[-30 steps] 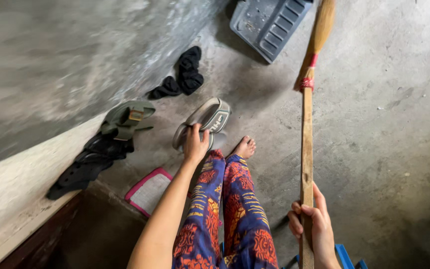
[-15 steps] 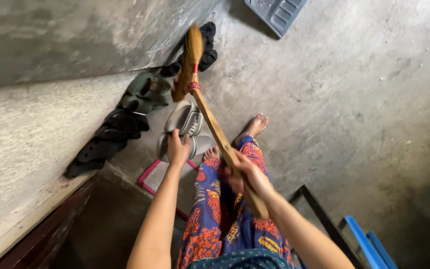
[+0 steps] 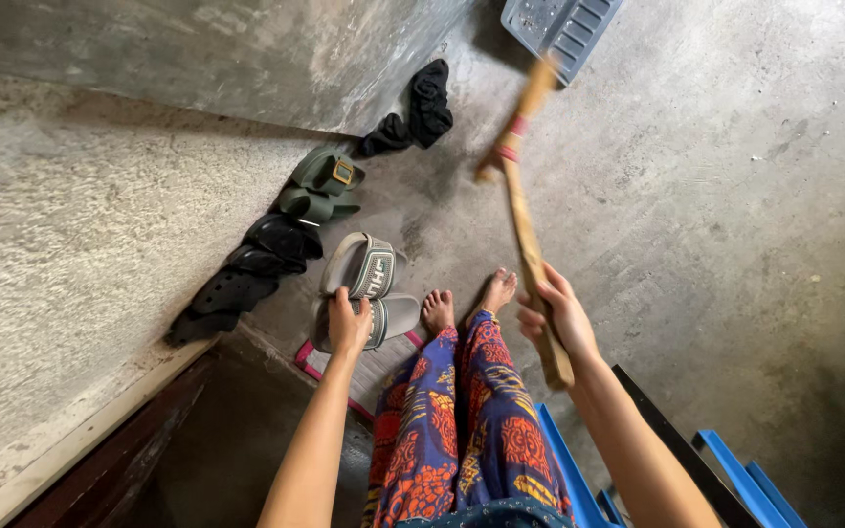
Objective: The person sweeps debris across a concrete floor using a wooden-handled broom, moving objects like a fan, a chair, and various shoes to reach different areas of the room.
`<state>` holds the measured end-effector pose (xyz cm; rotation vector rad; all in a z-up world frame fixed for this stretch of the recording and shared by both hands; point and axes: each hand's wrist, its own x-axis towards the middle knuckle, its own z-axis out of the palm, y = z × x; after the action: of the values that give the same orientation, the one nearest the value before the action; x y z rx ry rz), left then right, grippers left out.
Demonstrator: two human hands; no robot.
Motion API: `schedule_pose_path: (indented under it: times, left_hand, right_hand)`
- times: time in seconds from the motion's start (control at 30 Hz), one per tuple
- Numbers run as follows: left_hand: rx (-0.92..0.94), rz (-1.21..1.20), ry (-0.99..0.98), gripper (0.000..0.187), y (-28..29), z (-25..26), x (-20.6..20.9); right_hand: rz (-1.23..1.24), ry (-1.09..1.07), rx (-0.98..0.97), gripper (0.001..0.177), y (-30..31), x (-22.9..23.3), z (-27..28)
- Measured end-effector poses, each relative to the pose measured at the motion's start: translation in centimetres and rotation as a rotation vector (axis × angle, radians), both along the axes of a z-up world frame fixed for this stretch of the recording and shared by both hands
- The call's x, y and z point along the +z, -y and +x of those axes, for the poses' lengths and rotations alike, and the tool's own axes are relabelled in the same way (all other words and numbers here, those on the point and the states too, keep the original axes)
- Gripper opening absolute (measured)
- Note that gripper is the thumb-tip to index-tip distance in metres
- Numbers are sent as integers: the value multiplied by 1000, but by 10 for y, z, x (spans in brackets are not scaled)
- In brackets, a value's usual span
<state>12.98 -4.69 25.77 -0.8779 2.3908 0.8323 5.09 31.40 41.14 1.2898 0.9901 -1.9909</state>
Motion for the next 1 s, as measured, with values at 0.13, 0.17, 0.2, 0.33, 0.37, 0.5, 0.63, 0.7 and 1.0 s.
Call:
schedule_pose_path:
  times: [0.13, 0.17, 0.2, 0.33, 0.37, 0.5, 0.63, 0.7, 1.0]
  left_hand:
    - [-104, 18, -172, 48, -11, -18, -3]
    - [-108, 24, -163, 48, -16, -20, 0]
    - [-6, 102, -68, 49, -19, -25, 3]
    - [-100, 48, -201, 49, -23, -35, 1]
    - [-96, 49, -209, 49, -26, -37, -2]
    - [-57, 33, -160, 49, -34, -42, -9]
    - [-55, 28, -123, 49, -45, -44, -2]
    - [-57, 17, -130, 50, -50, -46, 0]
    - [28, 9, -131, 51, -63, -41, 10]
  right_hand:
    - [-374, -94, -39, 40, 11, -87, -95]
    - [-514, -52, -133, 32, 12, -112, -117]
    - [-549, -31, -260, 32, 6, -131, -132]
    - [-544, 74, -528, 26, 0, -130, -136]
    - [-525, -36, -371, 24, 5, -109, -119]
    - [-426, -125, -72, 28, 33, -42, -93]
    - [-542, -68, -246, 23, 11, -121, -156]
    - [-580, -12, -425, 23, -30, -163, -151]
    - [-10, 11, -89, 28, -106, -30, -27]
